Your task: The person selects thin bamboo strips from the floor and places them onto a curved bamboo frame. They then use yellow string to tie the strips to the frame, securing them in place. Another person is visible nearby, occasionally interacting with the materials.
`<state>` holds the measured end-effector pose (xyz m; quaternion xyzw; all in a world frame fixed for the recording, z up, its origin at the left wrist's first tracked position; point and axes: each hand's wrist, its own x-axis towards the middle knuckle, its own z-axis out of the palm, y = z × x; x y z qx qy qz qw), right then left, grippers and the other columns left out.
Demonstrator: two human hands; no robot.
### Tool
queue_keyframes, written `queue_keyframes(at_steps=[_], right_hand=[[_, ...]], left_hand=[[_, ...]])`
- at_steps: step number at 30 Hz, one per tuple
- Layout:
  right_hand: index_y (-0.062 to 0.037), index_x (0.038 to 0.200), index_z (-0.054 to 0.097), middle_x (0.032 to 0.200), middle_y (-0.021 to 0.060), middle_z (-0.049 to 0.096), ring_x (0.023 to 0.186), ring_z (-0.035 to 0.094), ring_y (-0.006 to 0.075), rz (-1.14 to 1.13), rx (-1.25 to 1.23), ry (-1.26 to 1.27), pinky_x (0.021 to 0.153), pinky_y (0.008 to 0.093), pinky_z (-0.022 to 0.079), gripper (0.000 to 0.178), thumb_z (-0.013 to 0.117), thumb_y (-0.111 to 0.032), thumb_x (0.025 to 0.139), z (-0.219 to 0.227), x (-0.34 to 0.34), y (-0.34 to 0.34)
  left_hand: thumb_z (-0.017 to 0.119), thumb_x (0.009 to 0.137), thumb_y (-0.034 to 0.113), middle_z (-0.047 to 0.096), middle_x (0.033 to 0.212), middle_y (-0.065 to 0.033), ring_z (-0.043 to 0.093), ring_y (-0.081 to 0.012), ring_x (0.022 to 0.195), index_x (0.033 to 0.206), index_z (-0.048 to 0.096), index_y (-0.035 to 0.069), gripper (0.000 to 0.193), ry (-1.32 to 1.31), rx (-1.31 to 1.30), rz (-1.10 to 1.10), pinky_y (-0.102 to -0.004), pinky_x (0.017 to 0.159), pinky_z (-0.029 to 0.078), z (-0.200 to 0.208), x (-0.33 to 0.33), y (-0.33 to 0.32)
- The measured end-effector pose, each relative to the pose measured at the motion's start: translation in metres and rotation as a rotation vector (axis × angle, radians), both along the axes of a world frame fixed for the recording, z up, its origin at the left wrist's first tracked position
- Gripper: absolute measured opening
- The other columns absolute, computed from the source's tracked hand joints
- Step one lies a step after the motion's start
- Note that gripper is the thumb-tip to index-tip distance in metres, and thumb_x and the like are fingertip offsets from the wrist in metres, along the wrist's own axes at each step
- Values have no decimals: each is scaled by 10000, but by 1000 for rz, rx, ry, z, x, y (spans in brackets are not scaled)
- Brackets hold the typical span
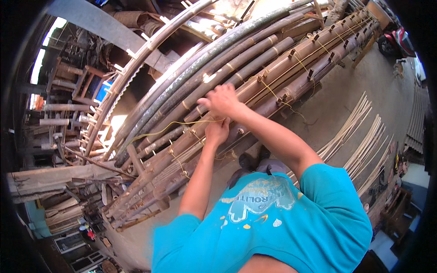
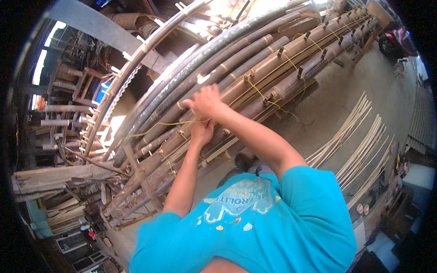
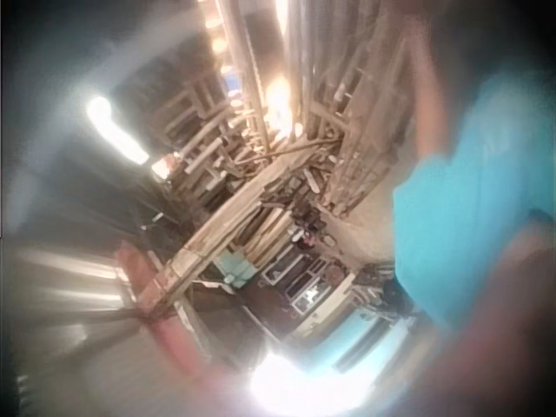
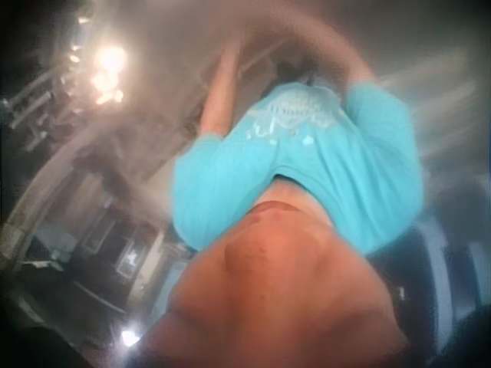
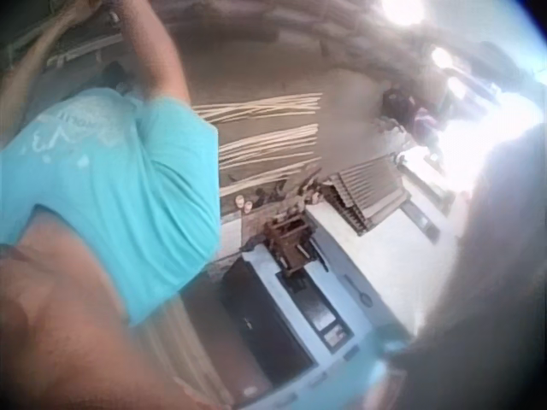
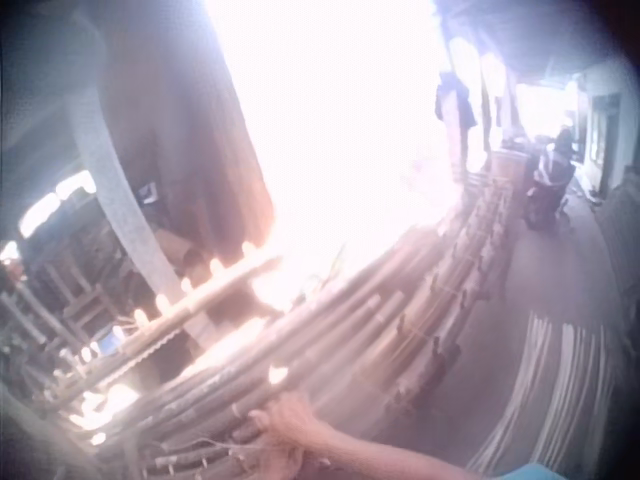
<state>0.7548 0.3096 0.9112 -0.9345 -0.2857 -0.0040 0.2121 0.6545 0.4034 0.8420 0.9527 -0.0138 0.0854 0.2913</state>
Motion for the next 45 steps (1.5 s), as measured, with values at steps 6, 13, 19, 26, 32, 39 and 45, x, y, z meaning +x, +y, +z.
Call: queue_keyframes(at_steps=[6, 13, 19, 26, 32, 39, 45], right_hand=[[-19, 705, 571, 673, -19, 542, 657, 475, 92, 210, 851, 1083, 616, 297, 439, 510, 518, -430, 1001, 48, -12, -43], [-16, 675, 638, 667, 203, 622, 742, 622, 392, 337, 609, 446, 786, 470, 503, 423, 532, -323, 947, -61, -143, -104], [-41, 603, 617, 602, 183, 590, 720, 616, 375, 357, 366, 234, 774, 446, 491, 417, 533, -290, 927, -51, -151, -112], [-84, 972, 650, 1005, 139, 631, 946, 592, 335, -93, 447, -99, 928, 427, 470, 160, 670, -181, 847, -37, -105, -126], [-183, 1076, 656, 1257, 63, 552, 1300, 410, 307, -70, 26, -395, 1123, 490, 289, 293, 651, -403, 884, -64, -35, -127], [-176, 928, 682, 869, 21, 632, 948, 595, 223, 100, -6, -221, 986, 401, 384, 252, 662, -420, 870, -49, -13, -120], [-191, 905, 703, 841, 35, 632, 926, 597, 234, 84, -36, -148, 904, 393, 406, 283, 652, -465, 852, -50, -10, -123]], left_hand=[[478, 982, 394, 691, 990, -183, 648, -404, 966, 1136, 666, 197, 313, 237, -62, 100, -493, 817, 494, 1, -6, -1], [519, 993, 261, 691, 832, -108, 668, -245, 779, 917, 681, 23, 298, 129, -413, 6, -373, 748, 507, 8, 17, -6], [496, 1008, 244, 696, 782, -159, 657, -265, 683, 1010, 672, 20, 285, -73, -374, 238, -365, 661, 498, 38, 139, 19], [553, 960, 309, 695, 951, -224, 677, -385, 889, 1134, 650, 50, 327, 69, -166, 126, -446, 787, 522, 26, 93, 75], [526, 960, 265, 666, 938, -230, 635, -429, 894, 1045, 650, 43, 268, 217, 320, 484, -491, 775, 500, 80, -95, 189], [538, 949, 155, 642, 863, -219, 619, -393, 841, 980, 646, 11, 183, 215, -23, 249, -465, 745, 478, 49, -171, 194], [532, 949, 162, 652, 868, -222, 632, -410, 818, 944, 603, 20, 159, 447, -49, 164, -462, 703, 493, 114, -210, 137]])
